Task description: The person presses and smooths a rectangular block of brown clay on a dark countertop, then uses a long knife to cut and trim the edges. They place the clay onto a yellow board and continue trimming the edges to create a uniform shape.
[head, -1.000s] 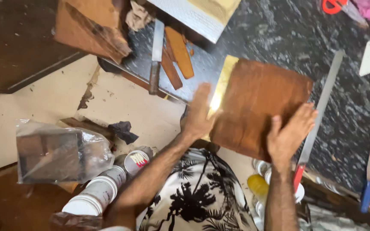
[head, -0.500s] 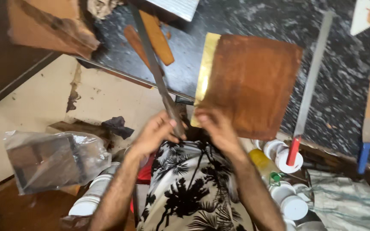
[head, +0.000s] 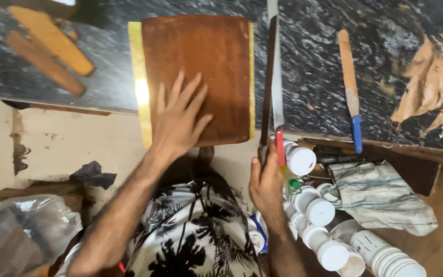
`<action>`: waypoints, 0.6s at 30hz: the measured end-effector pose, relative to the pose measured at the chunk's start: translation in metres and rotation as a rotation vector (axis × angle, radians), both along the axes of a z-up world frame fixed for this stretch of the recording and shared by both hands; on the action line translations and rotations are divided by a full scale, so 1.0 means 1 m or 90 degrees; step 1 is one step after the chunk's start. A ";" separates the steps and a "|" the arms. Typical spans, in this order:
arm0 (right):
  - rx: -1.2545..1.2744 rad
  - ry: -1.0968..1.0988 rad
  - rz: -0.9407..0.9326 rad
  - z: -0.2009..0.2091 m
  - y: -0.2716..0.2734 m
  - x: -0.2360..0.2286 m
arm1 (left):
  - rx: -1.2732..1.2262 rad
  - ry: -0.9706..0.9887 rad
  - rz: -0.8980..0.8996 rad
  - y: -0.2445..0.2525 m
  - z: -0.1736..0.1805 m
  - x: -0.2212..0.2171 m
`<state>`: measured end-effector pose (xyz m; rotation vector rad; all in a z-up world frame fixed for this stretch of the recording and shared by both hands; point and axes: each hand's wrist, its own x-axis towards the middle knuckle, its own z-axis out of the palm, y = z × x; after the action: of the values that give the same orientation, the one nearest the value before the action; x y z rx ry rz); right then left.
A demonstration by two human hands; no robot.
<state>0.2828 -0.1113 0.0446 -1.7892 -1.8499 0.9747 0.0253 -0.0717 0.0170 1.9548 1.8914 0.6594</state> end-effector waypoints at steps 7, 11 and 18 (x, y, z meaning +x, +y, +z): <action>0.074 -0.024 -0.009 -0.030 0.028 -0.026 | 0.032 0.154 0.017 0.138 -0.045 0.034; 0.045 -0.106 -0.015 -0.028 0.031 -0.036 | -0.006 0.133 0.035 0.149 -0.053 0.042; -0.004 -0.137 0.018 -0.024 0.036 -0.031 | 0.014 0.117 0.023 0.148 -0.052 0.038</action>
<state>0.2518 -0.0753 0.0208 -1.9428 -2.0060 0.8261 0.0637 0.0762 -0.0348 2.0617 2.0379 0.5280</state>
